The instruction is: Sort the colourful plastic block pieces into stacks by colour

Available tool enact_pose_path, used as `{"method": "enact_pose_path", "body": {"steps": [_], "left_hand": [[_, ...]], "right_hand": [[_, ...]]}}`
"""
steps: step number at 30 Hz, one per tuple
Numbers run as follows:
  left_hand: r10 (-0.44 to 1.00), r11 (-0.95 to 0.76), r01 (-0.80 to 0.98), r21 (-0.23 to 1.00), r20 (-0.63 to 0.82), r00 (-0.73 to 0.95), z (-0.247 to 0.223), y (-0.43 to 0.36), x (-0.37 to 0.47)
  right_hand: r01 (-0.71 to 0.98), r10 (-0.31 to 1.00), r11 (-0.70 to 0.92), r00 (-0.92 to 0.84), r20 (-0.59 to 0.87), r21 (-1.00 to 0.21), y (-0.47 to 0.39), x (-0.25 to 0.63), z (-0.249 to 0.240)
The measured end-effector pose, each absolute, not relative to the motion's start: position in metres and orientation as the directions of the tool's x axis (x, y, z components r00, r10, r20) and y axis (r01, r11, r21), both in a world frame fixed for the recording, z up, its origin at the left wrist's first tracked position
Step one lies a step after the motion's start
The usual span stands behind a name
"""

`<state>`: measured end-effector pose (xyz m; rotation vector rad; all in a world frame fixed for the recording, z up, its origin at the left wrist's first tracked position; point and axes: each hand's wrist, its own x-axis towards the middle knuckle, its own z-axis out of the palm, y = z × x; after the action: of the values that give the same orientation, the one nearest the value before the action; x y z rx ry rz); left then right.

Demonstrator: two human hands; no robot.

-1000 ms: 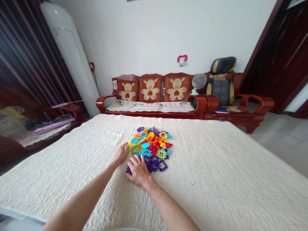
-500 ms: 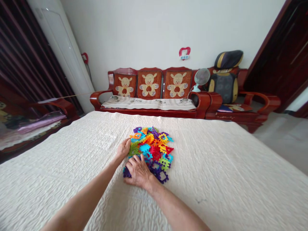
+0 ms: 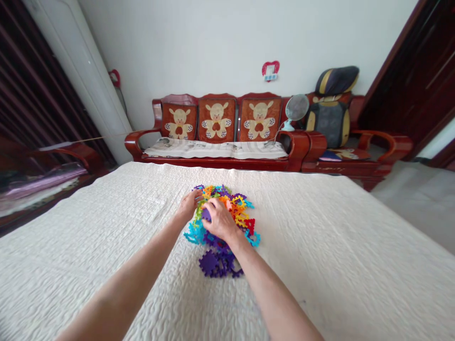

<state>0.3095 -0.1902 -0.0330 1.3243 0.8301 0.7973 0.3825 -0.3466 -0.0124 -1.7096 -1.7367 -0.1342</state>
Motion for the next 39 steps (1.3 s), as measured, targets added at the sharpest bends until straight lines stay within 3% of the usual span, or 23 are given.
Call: {"method": "enact_pose_path", "body": {"steps": [3,9,16,18,25,32,39], "left_hand": [[0.844,0.033,-0.042,0.999,-0.006,0.536,-0.03,-0.198,0.317],[0.85,-0.292,0.077,0.953,0.221,0.477,-0.039,-0.218,0.27],[0.857,-0.453,0.382,0.805,0.275,0.436,-0.075,-0.243,0.228],[0.851,-0.47,0.431,0.77,0.267,0.452,-0.076,-0.252,0.237],[0.828,-0.511,0.407,0.757,0.307,0.469,-0.07,-0.27,0.276],[0.807,-0.533,0.358,0.767,0.334,0.486,-0.089,-0.249,0.301],[0.82,-0.549,0.421,0.722,0.371,0.435,-0.09,-0.218,0.294]], "right_hand": [[0.899,0.815,0.07,0.197,0.545,-0.431,-0.346,0.407,-0.018],[0.88,0.788,-0.017,0.304,0.535,-0.474,-0.4,0.421,-0.033],[0.851,0.884,-0.255,0.398,0.246,-0.459,-0.468,0.414,-0.067],[0.844,0.882,-0.277,0.413,0.226,-0.459,-0.469,0.409,-0.073],[0.833,0.786,-0.158,0.431,0.443,-0.531,-0.442,0.408,-0.083],[0.764,0.776,-0.137,0.478,0.411,-0.63,-0.425,0.428,-0.08],[0.701,0.396,-0.122,0.684,0.613,-0.703,-0.395,0.462,-0.075]]}}
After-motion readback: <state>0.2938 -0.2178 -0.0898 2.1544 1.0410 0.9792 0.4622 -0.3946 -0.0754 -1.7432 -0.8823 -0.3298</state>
